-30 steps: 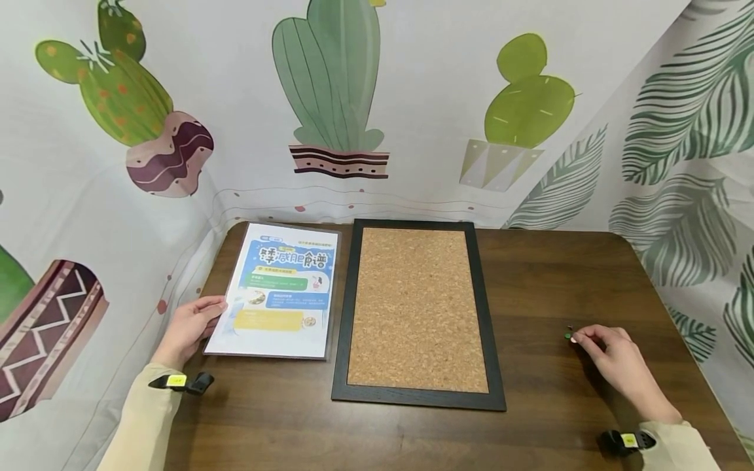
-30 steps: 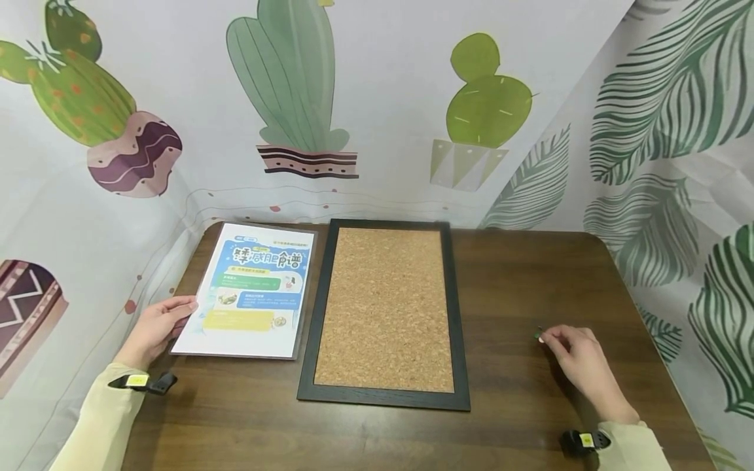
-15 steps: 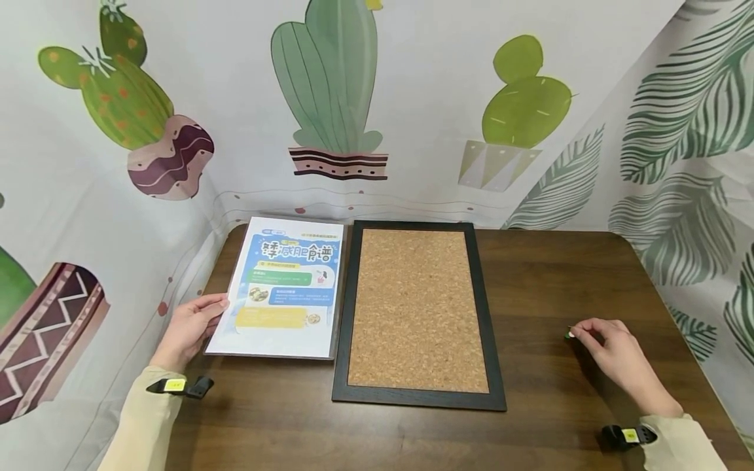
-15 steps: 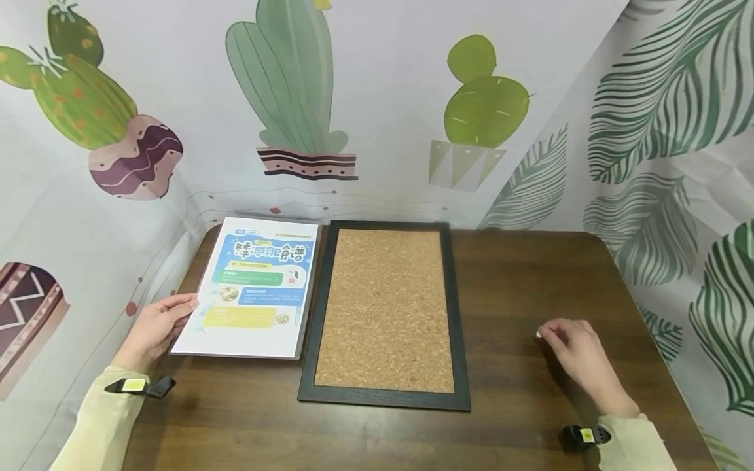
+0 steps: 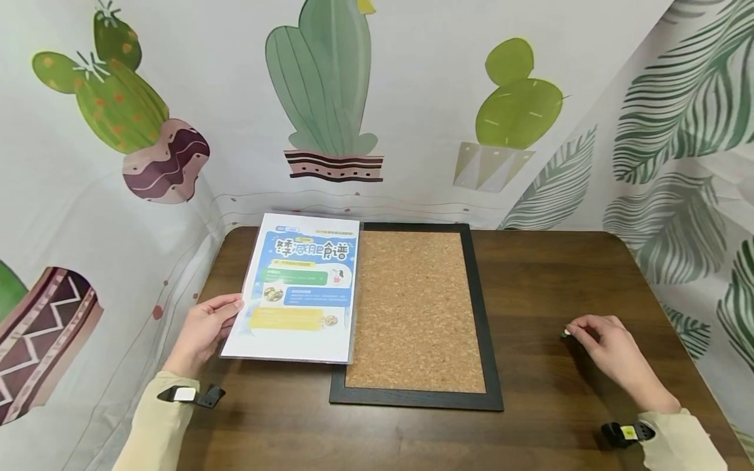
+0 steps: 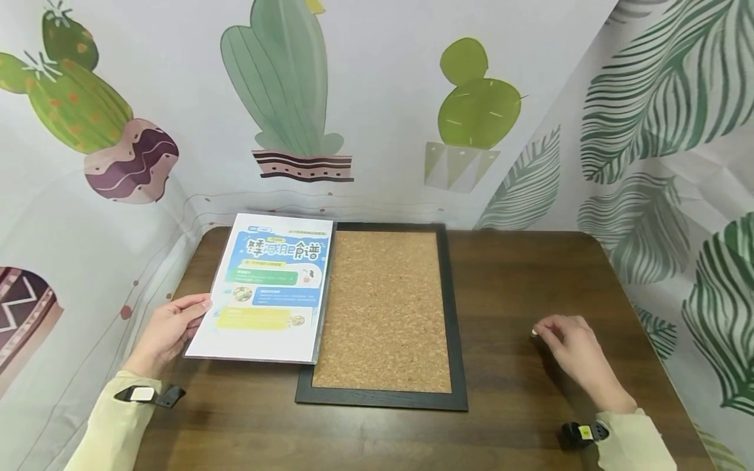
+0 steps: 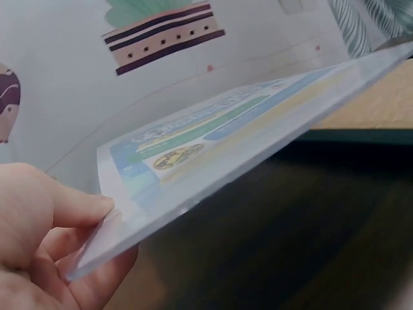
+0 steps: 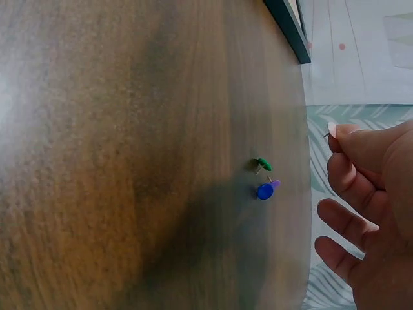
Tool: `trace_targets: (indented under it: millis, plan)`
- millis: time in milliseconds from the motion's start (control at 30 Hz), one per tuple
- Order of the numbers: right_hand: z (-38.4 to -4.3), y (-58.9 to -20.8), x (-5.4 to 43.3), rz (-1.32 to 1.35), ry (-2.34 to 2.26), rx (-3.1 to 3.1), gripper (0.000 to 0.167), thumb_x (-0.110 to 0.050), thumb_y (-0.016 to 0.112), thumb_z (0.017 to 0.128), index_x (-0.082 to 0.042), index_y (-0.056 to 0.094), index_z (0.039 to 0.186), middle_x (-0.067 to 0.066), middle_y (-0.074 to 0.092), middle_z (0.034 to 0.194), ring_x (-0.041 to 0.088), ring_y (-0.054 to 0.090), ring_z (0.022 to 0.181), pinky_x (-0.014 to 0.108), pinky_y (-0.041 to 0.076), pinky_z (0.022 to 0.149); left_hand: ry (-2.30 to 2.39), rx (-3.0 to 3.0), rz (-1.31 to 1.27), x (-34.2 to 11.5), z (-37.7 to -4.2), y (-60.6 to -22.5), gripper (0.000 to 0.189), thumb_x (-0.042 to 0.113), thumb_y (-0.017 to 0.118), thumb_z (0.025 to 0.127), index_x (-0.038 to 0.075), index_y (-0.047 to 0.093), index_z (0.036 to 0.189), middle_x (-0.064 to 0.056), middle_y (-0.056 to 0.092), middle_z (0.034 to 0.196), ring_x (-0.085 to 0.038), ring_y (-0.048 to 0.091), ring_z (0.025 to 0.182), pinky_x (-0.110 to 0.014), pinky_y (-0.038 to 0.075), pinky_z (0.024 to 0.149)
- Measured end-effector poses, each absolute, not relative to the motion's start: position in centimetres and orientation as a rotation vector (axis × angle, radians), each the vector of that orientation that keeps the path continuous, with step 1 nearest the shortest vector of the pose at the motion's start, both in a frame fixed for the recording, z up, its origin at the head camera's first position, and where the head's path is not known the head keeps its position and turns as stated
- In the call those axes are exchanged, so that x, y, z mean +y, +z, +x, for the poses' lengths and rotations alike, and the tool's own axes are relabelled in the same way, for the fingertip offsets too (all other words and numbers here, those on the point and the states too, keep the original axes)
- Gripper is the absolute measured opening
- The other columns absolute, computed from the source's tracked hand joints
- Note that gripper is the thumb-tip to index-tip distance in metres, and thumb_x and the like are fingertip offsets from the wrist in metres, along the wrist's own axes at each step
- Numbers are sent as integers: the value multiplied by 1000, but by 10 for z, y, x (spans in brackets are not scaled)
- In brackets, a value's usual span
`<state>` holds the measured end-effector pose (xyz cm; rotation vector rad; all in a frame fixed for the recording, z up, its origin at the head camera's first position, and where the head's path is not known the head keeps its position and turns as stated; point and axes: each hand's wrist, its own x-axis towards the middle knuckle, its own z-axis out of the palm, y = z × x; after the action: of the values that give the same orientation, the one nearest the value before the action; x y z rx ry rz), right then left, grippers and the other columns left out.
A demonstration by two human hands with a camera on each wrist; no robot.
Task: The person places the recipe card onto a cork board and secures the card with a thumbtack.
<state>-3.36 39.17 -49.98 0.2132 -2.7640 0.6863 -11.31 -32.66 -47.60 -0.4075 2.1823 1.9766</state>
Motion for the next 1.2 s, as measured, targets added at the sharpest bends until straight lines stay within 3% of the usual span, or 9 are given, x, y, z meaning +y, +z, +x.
trace_targets:
  millis: [100,333,600,800,1200]
  plan:
    - [-34,-498,391,224,682,-2765,13,-1,77,90,-12,72,85,6,73,84,23,52,87,31,36,75,1989,2164,-402,-318,-112,-475,15,11,66,103,9,75,115,10,77,86,-7,74,76,-25,61,62]
    - [-37,-494,391,232,686,-2791,11,-4,76,93,-13,73,87,5,75,87,25,53,89,31,36,75,2035,2095,-380,-299,-111,-475,19,8,65,103,22,77,101,9,77,84,-6,74,73,-23,60,61]
    - [-39,-495,389,258,690,-2778,13,-1,78,90,-13,73,87,2,74,84,23,53,84,29,36,73,2019,2120,-341,-273,-113,-474,15,8,66,103,5,75,114,7,77,85,-8,73,73,-24,59,61]
    - [-40,-493,386,250,708,-2799,12,-1,78,90,-12,74,88,1,74,85,27,54,86,28,36,73,1962,2148,-321,-252,-113,-472,35,9,65,103,-13,63,130,5,77,88,-9,73,74,-24,59,61]
    - [-43,-493,382,246,714,-2814,11,-3,77,92,-13,74,89,2,74,88,27,55,91,29,37,75,2001,2068,-395,-214,-114,-477,33,8,67,101,-11,65,129,1,78,87,-10,71,70,-22,56,58]
